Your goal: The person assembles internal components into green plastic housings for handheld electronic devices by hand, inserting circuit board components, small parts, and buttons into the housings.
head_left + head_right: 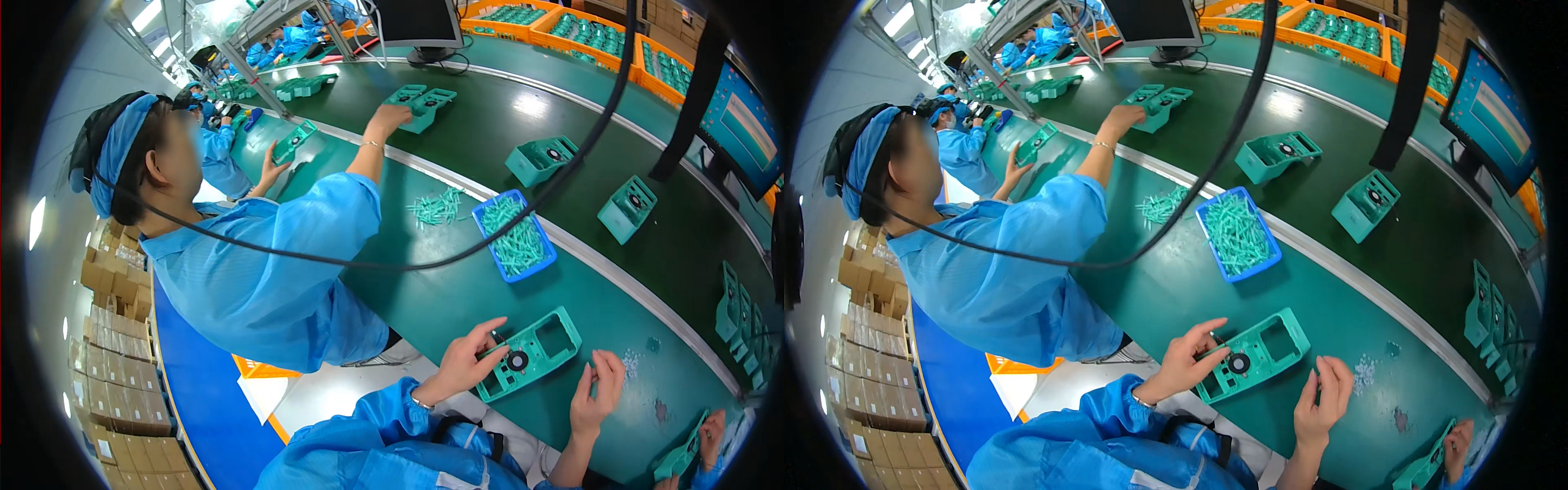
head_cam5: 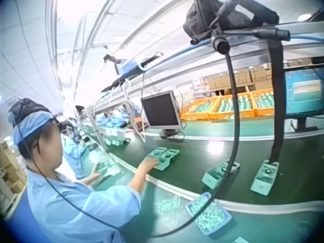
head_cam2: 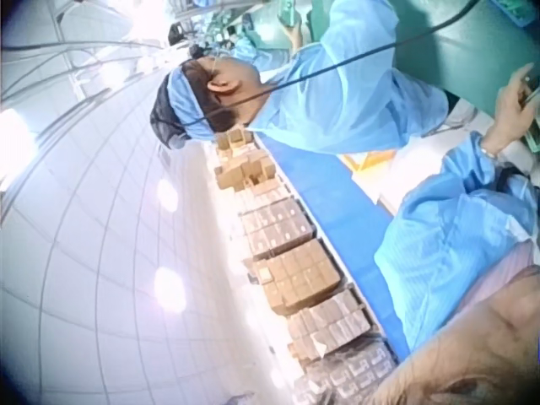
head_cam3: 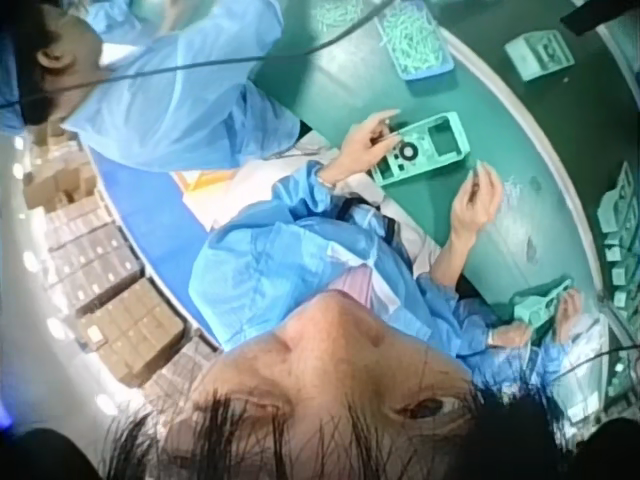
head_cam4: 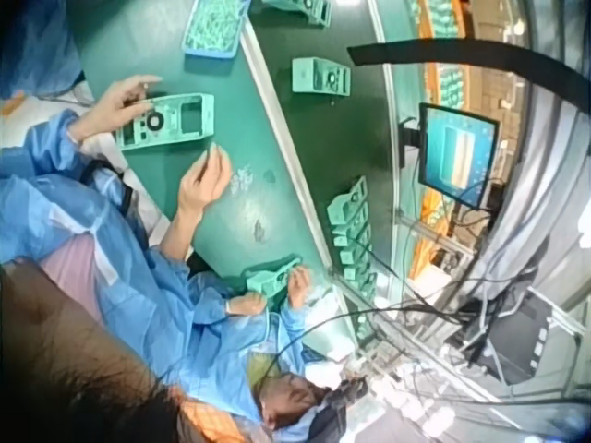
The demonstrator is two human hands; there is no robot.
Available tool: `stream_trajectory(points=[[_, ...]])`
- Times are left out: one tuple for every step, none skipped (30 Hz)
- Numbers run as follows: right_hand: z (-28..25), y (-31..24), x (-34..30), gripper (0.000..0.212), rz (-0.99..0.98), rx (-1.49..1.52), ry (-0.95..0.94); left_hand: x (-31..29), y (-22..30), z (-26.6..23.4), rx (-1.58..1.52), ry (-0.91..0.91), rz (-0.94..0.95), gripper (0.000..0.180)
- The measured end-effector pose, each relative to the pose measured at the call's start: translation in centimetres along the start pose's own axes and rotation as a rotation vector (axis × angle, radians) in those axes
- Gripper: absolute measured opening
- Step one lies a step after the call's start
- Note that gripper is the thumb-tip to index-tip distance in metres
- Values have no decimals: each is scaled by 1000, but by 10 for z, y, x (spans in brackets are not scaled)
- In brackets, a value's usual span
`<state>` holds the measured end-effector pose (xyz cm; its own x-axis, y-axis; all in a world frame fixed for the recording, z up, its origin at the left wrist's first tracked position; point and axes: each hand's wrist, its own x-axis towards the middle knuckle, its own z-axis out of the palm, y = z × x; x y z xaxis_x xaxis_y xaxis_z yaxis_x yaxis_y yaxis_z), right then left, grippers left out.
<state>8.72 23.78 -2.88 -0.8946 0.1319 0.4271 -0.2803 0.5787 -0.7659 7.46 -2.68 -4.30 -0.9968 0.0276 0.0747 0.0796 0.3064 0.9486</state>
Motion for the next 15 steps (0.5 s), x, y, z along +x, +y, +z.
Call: stream_trajectory(points=[[2,2,2,31,-82,-26,44,3,-1,1,-21,-25,-3,59],[2,6,2,31,-157,-62,80,4,-4,1,20,16,6,58],[3,4,5,29,-169,-66,108,2,-6,5,52,42,12,57],[6,2,10,28,-186,-63,121,2,-9,3,33,57,13,56],[11,2,13,28,-198,-103,131,3,-12,-1,11,72,11,56],[15,-2,16,27,-181,-56,137,3,-10,-6,-9,80,12,55],[19,-1,17,27,-191,-25,137,4,-8,-11,-26,92,17,55],[22,0,16,28,-175,6,151,6,-10,-15,-42,79,5,54],[21,-4,20,27,-212,6,170,8,-11,-16,-54,72,-5,54],[18,-3,14,26,-177,28,180,8,-9,-12,-79,40,-6,54],[18,-2,10,25,-149,62,193,9,-8,-11,-81,41,-6,53],[18,-2,9,25,-145,41,203,11,-7,-9,-79,47,-5,52],[18,-3,9,24,-151,59,214,13,-7,-9,-89,33,-1,52],[18,-5,6,23,-157,85,217,12,-9,-9,-91,29,4,52],[17,-7,1,23,-156,82,217,11,-9,-9,-90,27,9,51]])
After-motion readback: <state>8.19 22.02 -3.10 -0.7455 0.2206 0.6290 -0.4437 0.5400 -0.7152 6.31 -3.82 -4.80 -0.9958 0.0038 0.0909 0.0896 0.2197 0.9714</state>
